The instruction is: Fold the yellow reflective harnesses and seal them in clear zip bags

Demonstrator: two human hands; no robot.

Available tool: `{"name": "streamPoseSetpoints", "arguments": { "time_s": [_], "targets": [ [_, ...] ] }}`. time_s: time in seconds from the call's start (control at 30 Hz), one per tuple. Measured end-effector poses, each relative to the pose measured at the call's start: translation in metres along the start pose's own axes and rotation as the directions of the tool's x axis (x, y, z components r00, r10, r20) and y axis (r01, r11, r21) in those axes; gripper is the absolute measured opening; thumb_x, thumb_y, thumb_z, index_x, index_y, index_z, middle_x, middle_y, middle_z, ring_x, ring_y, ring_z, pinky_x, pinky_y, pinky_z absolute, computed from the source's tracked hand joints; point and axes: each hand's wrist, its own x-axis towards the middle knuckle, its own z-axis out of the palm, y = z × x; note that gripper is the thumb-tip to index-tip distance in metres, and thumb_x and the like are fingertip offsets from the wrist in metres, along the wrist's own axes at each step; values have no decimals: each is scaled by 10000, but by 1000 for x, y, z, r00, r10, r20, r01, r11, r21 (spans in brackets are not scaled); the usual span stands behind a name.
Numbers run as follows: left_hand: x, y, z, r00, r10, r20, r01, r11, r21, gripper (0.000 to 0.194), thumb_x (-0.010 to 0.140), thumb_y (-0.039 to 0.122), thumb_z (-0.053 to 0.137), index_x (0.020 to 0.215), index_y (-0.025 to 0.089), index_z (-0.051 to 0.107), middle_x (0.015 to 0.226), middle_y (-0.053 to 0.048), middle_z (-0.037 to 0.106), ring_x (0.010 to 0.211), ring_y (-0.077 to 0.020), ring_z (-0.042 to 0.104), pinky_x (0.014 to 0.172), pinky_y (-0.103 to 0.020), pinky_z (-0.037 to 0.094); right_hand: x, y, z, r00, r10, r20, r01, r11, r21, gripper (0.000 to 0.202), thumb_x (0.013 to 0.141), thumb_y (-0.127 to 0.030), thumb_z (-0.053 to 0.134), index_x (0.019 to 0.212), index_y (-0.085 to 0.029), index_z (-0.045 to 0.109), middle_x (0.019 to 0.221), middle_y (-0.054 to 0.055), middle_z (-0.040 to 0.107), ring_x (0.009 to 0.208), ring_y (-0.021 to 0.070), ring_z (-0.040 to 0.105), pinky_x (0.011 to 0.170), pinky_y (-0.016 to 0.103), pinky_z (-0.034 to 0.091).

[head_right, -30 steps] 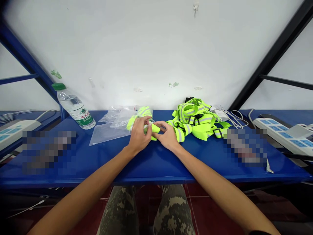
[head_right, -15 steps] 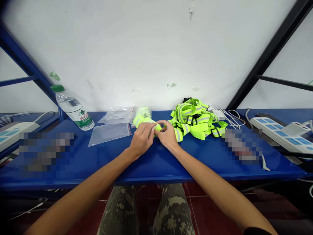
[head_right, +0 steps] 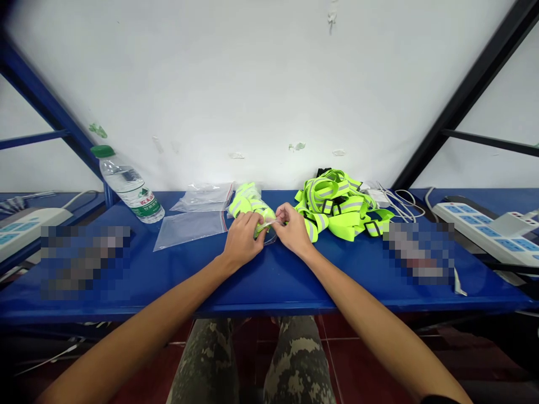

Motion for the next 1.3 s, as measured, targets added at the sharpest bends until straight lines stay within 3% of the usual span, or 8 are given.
{"name": "streamPoseSetpoints", "arguments": {
  "time_s": [0.3,0.43,0.6,0.73,0.87,1.0,1.17,1.3],
  "targets": [
    [-1,-5,-1,997,-56,57,44,982,184,163,830,109,503,944,207,566,945,-90,590,892,-252,543,733,-376,454,0,6,-5,996,51,67,-47,997,-54,213,785,-404,635,775,-233,509,693,-13,573,582,153,583,525,292,508],
    [-1,0,-3,991,-28,133,-8,965,264,229,826,76,495,1006,202,559,1022,-101,569,928,-250,541,741,-365,476,2,10,-7,985,110,134,-108,994,-24,255,765,-437,666,844,-233,536,709,-8,619,578,168,624,514,310,538],
    [3,0,-3,953,-3,302,-78,964,254,247,880,67,422,1080,159,535,1102,-133,558,976,-250,557,788,-374,494,3,14,-7,955,265,135,-278,957,83,235,730,-372,668,836,-220,524,632,-15,646,523,171,637,524,331,562],
    [3,-9,-1,938,35,346,-112,973,204,257,868,53,414,1081,136,532,1135,-146,555,993,-246,559,848,-384,482,5,9,-11,923,328,202,-357,926,127,220,665,-244,688,841,-197,564,646,-18,642,557,144,636,562,293,563],
    [-3,-10,-2,940,77,332,-129,982,138,207,909,190,437,1081,134,539,1131,-149,562,991,-261,549,869,-399,473,5,3,-15,898,376,229,-407,907,109,222,692,-263,681,882,-185,596,607,-23,608,508,120,583,464,238,499],
    [-8,-3,-7,961,34,275,-61,994,94,387,912,459,472,1083,121,549,1146,-172,557,1035,-303,539,891,-443,466,5,11,-13,924,357,133,-366,929,46,263,656,-250,705,872,-185,570,557,-41,582,441,114,548,403,224,456],
    [5,-9,-16,958,60,280,-55,998,-27,340,984,374,327,1087,154,565,1082,-123,604,993,-237,583,855,-365,476,8,20,-12,932,336,133,-350,931,100,285,635,-261,699,872,-187,561,548,-43,581,462,128,567,429,244,480],
    [37,-16,-12,966,211,147,-221,974,57,327,969,260,338,1202,156,543,1182,-130,615,1178,-265,518,1000,-421,383,9,18,-14,939,307,156,-326,939,108,267,639,-276,690,858,-186,566,535,-39,576,461,125,553,441,248,468]
  ]
}}
